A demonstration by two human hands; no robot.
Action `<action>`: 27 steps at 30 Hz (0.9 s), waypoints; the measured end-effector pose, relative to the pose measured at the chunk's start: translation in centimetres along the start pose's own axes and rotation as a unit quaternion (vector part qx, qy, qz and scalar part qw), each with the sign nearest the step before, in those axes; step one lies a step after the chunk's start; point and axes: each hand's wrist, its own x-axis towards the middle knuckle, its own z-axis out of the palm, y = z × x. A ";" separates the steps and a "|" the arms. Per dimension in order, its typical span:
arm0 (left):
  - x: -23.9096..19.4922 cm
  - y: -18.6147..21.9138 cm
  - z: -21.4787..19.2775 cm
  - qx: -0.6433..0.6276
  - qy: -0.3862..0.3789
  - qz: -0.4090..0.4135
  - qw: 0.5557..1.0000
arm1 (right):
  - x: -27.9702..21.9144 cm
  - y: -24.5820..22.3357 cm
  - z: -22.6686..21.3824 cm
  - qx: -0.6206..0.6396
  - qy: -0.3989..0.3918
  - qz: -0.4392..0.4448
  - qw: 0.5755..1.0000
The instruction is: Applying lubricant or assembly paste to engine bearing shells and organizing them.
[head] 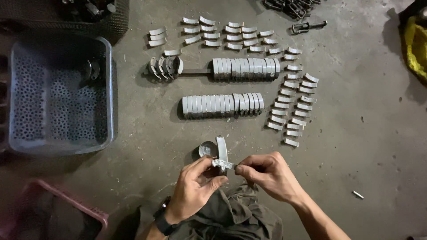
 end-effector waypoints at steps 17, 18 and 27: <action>-0.2 -0.6 -0.6 0.045 0.017 0.076 0.996 | -3.0 -2.8 0.4 -0.215 0.108 -0.149 0.959; -0.3 -0.6 -0.6 0.065 0.018 0.092 0.994 | -2.8 -2.9 0.4 -0.216 0.107 -0.139 0.960; -0.5 -1.4 -0.8 0.111 -0.007 0.122 0.986 | -2.1 -2.2 -0.4 -0.180 0.107 -0.099 0.973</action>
